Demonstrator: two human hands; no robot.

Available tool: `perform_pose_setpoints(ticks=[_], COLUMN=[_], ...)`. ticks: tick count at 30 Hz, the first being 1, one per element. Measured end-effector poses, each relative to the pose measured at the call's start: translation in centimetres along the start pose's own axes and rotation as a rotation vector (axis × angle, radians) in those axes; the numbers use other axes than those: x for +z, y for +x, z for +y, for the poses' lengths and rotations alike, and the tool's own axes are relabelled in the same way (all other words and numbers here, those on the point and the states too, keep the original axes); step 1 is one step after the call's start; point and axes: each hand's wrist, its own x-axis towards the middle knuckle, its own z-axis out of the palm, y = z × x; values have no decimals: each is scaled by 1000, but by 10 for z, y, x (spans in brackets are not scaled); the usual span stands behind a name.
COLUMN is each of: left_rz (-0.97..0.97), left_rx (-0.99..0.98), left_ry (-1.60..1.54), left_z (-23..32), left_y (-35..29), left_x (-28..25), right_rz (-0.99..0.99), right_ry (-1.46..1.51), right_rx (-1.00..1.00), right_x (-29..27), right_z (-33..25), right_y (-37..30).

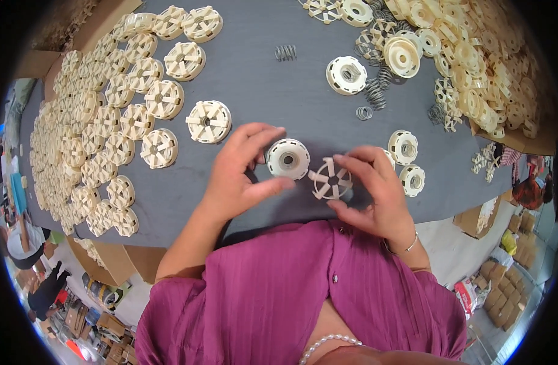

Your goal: The person assembles plastic circular parts by hand, inserting metal springs into them and snapping plastic connectors together.

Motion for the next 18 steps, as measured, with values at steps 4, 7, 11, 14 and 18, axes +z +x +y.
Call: perform_pose_setpoints(ticks=[4, 7, 11, 14, 18], left_rz=[-34, -42, -51, -74, -138], left_rx=[-327, -307, -268, -260, -221], left_ry=[-487, -464, -312, -282, -203], left_z=[-5, -3, -2, -6, -1], left_y=[-3, -4, -3, -2, 0], left_x=[-12, -6, -2, -2, -6], right_rz=[74, 45, 62, 56, 48], right_ry=[49, 61, 17, 3, -45], right_rx=[-156, -181, -203, -212, -218], right_x=[22, 37, 44, 46, 50], right_z=[-1, 2, 8, 11, 12], right_y=[29, 41, 47, 47, 42])
